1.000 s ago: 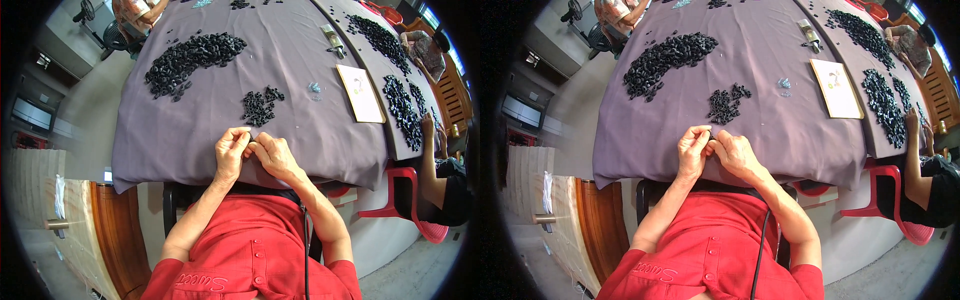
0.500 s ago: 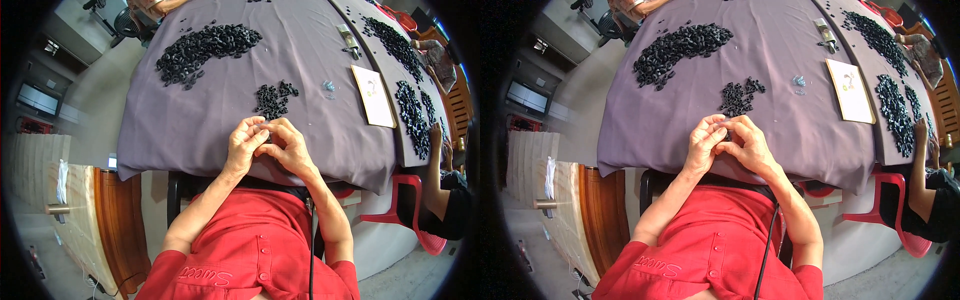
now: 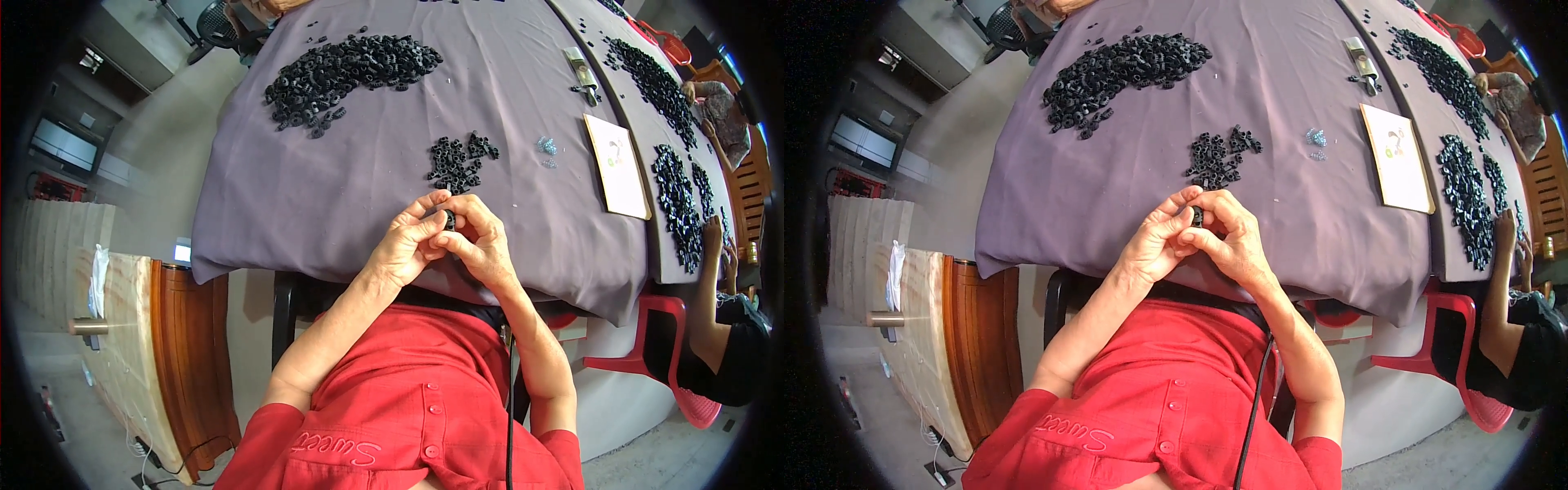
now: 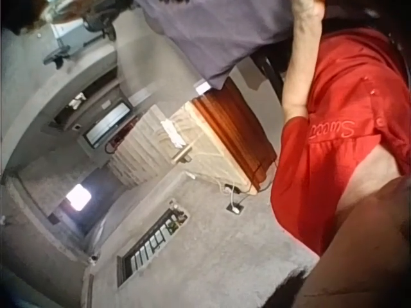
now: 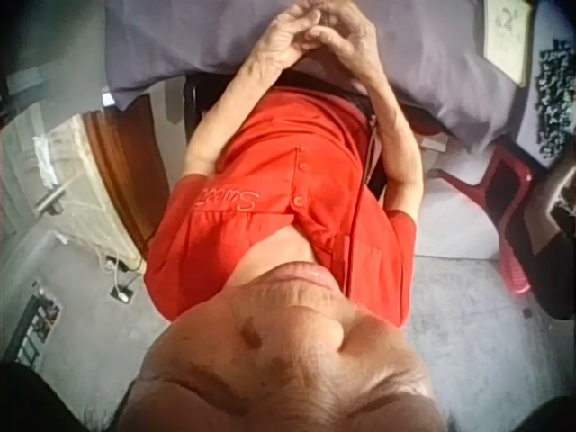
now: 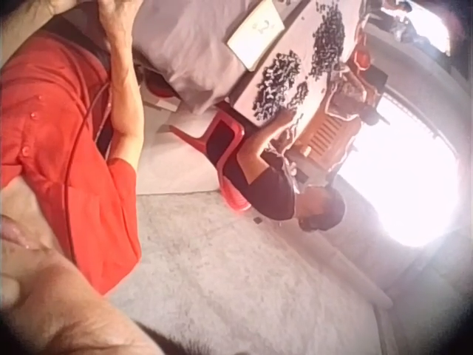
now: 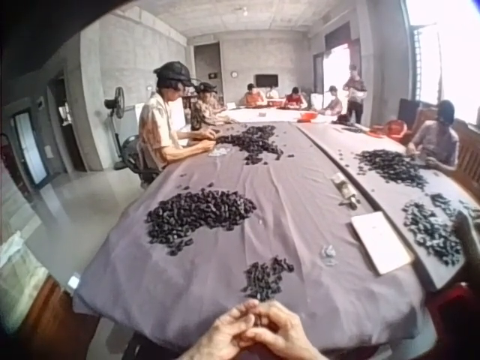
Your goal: The person picks up a black plastic part and a metal screw by hand, fits the screw into the part, and places the assembled piece onto the table. After repeating this process, the person clears a space on the table and pours a bag of metal screws onto the surface.
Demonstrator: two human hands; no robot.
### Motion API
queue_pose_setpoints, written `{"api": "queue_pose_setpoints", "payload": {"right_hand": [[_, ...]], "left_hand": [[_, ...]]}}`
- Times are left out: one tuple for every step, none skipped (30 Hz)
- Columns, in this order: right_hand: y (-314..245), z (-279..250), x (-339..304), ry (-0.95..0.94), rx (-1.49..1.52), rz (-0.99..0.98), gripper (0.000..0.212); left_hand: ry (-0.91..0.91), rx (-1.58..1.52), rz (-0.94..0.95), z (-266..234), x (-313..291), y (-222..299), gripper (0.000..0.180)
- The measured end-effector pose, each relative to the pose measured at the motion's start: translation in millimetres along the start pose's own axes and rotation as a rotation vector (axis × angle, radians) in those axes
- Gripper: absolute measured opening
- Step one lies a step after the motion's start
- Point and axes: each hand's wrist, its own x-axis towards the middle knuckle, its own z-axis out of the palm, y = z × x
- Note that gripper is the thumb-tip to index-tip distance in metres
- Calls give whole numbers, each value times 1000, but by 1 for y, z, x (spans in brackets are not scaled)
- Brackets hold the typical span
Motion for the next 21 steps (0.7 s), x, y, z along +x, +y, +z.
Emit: {"api": "queue_pose_setpoints", "payload": {"right_hand": [[3, 0, -1, 4, -4, -1, 32], [5, 1, -1, 10, 30, 9, 30], [5, 0, 0, 17, 63, 19, 27], [3, 1, -1, 12, 36, -9, 25], [-2, 3, -1, 20, 61, 19, 23], [2, 4, -1, 17, 50, 0, 24], [6, 4, -2, 18, 43, 5, 25], [3, 6, -1, 5, 64, 40, 31], [0, 2, -1, -40, 59, 58, 34], [-5, -1, -1, -86, 54, 77, 37], [-17, -6, -2, -84, 126, 224, 43], [-16, -11, -1, -7, 104, 161, 43], [-16, -25, 3, 40, -87, 159, 36], [-2, -41, 7, 163, -248, 29, 25], [3, -54, 12, 299, -307, 19, 15], [5, -70, 17, 362, -480, 17, 12], [7, -84, 20, 376, -621, 68, 10], [17, -98, 22, 381, -707, 69, 8], [26, -109, 23, 384, -768, 52, 7], [32, -117, 26, 387, -829, 38, 7], [40, -122, 29, 369, -860, 64, 7]], "left_hand": [[-5, 0, -2, 1, 0, -1, 32], [-2, -7, -4, 1, 0, -1, 32], [-1, -13, -7, 2, 0, -2, 32], [11, 3, 0, 1, -2, -1, 31], [11, -7, 7, 1, -3, -1, 30], [10, -17, 14, 1, -3, -2, 30], [32, -7, 15, 0, -2, -3, 28], [58, 7, 25, 1, -2, -2, 27], [83, 21, 35, 2, -2, -2, 26], [78, 31, 28, 0, -2, -3, 24], [125, 26, 22, 4, -4, -3, 24], [172, 21, 16, 8, -6, -2, 23], [7, -17, 55, -3, -3, -3, 19], [-3, -17, 53, -2, -2, -3, 19], [-8, -15, 45, -2, -2, -3, 16], [-12, -13, 37, -3, -3, -2, 13], [-70, -20, 40, -11, -2, -3, 14], [-81, -20, 32, -10, -2, -3, 14], [-75, -13, 31, -9, -1, -3, 14], [-69, -6, 28, -9, 0, -3, 14], [-77, -7, 40, -10, 0, -4, 14]]}}
